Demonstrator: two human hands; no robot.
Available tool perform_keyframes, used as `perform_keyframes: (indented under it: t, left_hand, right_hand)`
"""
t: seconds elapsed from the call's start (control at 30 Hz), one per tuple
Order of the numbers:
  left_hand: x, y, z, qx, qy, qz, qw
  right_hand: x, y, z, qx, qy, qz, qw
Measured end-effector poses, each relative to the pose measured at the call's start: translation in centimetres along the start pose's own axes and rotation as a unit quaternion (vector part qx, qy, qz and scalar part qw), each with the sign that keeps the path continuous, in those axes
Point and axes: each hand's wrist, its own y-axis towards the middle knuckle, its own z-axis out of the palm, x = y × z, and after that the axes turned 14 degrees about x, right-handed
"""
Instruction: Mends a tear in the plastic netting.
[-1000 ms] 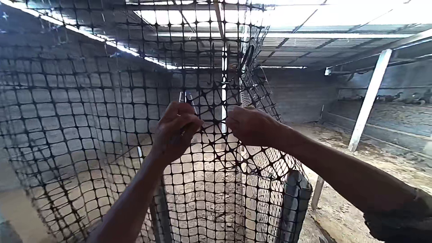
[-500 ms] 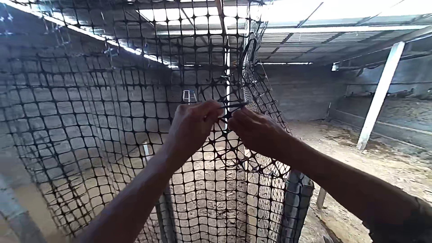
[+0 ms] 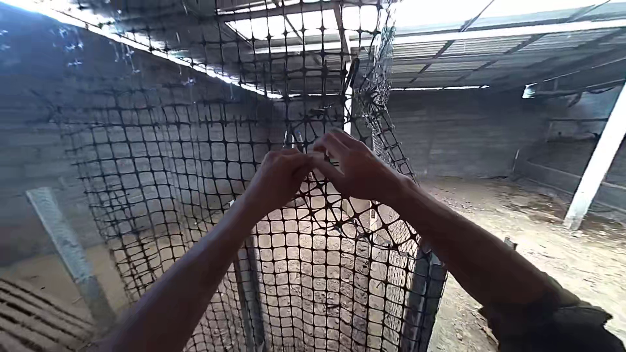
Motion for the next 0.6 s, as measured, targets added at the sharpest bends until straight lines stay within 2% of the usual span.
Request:
perform_keyframes:
  t: [0.07, 0.13, 0.27, 0.37, 0.47, 0.53, 0.6]
  left_hand:
    - [0.1, 0.0, -0.6, 0.025, -0.039, -0.042, 0.998]
    - [-0.1, 0.1, -1.4, 0.059, -0.112, -0.115, 0.985]
    - [-1.3, 0.8, -2.4, 0.073, -0.296, -0.248, 0.920]
    - [-2.2, 1.1, -2.7, 0.077, -0.350, -0.287, 0.888]
    - [-2.2, 1.2, -2.7, 0.073, -0.335, -0.272, 0.899]
    - [-2.0, 1.0, -2.8, 0.066, -0.270, -0.242, 0.930]
    - [-1.4, 0.6, -2.7, 0.064, -0.178, -0.193, 0.963]
  right_hand:
    - [-0.7, -0.6, 0.0, 0.023, 0.028, 0.032, 0.999]
    - [-1.2, -1.0, 0.7, 0.018, 0.023, 0.029, 0.999]
    - [-0.9, -1.4, 2.0, -0.005, -0.037, 0.014, 0.999]
    - [0.3, -2.0, 3.0, -0.016, -0.078, -0.028, 0.996]
    - [0.1, -1.9, 2.8, -0.017, -0.019, -0.053, 0.998]
    - [-0.5, -1.2, 1.9, -0.058, 0.049, -0.052, 0.996]
    - [-0.6, -0.2, 0.9, -0.049, 0.125, -0.042, 0.990]
